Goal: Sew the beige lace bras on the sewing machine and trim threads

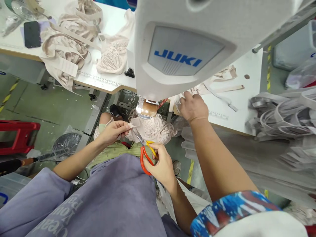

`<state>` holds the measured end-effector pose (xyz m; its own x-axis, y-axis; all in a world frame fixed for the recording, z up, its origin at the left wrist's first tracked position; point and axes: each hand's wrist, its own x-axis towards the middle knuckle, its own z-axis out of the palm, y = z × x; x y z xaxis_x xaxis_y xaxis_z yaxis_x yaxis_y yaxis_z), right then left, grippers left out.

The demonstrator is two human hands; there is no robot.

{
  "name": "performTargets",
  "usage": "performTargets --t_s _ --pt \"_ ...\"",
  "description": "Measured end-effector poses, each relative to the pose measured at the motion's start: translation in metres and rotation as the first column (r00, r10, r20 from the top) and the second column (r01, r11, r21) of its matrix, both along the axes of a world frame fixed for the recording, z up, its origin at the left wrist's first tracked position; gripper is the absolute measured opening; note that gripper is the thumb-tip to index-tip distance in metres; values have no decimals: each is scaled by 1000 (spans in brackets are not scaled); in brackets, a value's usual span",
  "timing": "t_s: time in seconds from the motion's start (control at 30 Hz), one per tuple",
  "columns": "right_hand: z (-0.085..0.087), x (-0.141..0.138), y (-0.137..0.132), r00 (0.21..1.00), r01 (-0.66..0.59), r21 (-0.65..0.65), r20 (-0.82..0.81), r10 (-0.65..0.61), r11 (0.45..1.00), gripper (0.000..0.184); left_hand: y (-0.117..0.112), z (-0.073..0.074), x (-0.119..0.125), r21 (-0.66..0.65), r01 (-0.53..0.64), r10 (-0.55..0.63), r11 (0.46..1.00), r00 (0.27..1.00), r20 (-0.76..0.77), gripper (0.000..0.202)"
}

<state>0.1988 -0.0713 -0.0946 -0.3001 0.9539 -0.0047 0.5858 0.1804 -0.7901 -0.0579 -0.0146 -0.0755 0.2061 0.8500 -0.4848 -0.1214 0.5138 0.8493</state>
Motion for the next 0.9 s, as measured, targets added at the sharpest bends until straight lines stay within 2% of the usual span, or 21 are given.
performTargets --t_s 0.1,0.27,0.47,0.6,0.73,0.9 --pt "5 -8 5 998 17 -94 -60 -23 995 44 -1 3 1 68 37 -30 997 994 -106 44" --pt "15 -19 17 1000 28 -144 -2 -29 989 38 -1 3 1 158 96 -61 983 976 -211 41" --pt "15 -19 23 999 51 -223 7 -50 974 34 1 8 -2 198 153 -73 968 929 -362 39" --pt "15 -16 21 996 58 -295 -43 -74 954 36 1 12 -1 201 139 -59 970 932 -359 40" --pt "18 -14 18 992 76 -335 -67 -104 939 34 -1 9 2 204 111 -36 973 940 -340 42" --pt "16 -2 18 978 167 -324 -66 -198 931 33 -4 -2 6 170 -38 68 985 982 -174 38"
